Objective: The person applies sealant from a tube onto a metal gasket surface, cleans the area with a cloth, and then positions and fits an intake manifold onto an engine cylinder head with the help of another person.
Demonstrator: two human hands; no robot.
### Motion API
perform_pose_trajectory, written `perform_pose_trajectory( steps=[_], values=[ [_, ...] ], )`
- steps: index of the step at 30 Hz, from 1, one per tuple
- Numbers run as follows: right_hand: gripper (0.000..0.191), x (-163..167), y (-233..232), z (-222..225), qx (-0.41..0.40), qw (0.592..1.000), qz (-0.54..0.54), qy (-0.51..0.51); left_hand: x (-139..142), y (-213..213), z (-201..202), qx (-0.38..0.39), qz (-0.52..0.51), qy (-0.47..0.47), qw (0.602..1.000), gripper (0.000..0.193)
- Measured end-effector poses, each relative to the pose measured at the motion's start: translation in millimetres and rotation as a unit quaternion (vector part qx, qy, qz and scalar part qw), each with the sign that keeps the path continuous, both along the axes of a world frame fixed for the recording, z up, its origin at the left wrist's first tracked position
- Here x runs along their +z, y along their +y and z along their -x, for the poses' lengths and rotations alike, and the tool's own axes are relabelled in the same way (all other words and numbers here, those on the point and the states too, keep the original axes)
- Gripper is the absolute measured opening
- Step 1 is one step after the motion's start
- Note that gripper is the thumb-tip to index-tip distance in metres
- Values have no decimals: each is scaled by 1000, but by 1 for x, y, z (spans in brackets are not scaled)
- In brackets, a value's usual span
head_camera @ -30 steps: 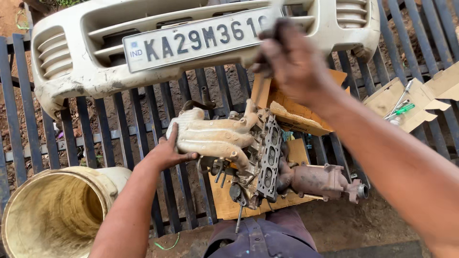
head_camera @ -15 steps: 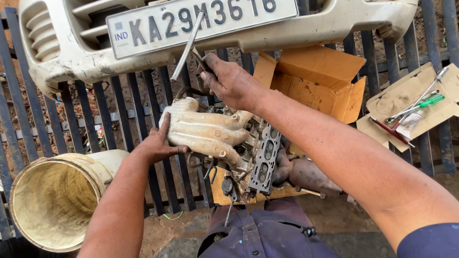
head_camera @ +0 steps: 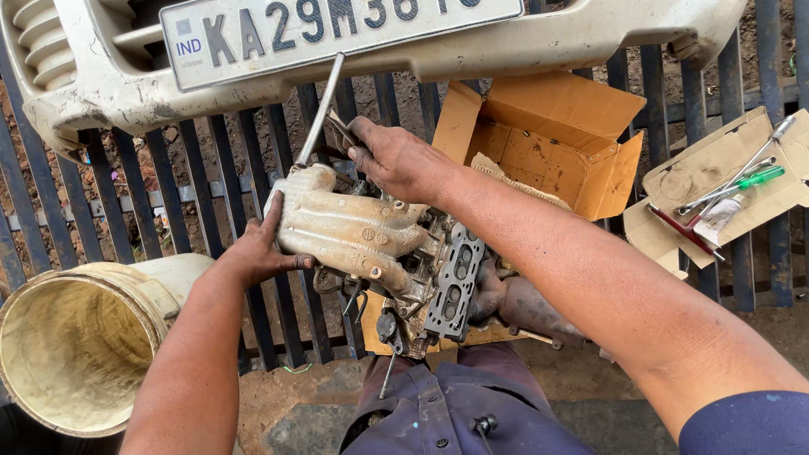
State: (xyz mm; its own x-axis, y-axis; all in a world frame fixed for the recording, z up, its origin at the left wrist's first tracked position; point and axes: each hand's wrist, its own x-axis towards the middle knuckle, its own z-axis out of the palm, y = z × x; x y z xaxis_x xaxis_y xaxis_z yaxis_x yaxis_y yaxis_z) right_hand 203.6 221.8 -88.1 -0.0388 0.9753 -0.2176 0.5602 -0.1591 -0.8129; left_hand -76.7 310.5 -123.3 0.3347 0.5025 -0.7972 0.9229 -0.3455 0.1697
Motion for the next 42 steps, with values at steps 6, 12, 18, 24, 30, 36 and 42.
perform_pose_trajectory(
  steps=[6, 12, 18, 24, 30, 36, 42],
  values=[
    [32, 0, -1, -1, 20, 1000, -19, 9, 3, 0, -2, 5, 7, 20, 1000, 156],
    [33, 0, 10, 3, 37, 997, 67, -14, 6, -2, -7, 22, 9, 43, 999, 153],
    [28, 0, 15, 14, 25, 998, 52, 8, 5, -2, -6, 27, 10, 33, 999, 152],
    [36, 5, 20, 18, -34, 990, 135, -18, 4, -1, -5, 28, 13, 38, 999, 154],
    [32, 2, 15, 11, 27, 984, 113, 138, 6, -1, -3, 14, 12, 30, 999, 155],
    [33, 2, 16, 24, -40, 988, 133, 74, 5, -2, -2, 0, 0, 8, 1000, 153],
    [51, 13, 16, 18, -34, 975, 170, 136, 1, -2, 0, 14, -1, 5, 1000, 155]
  ],
)
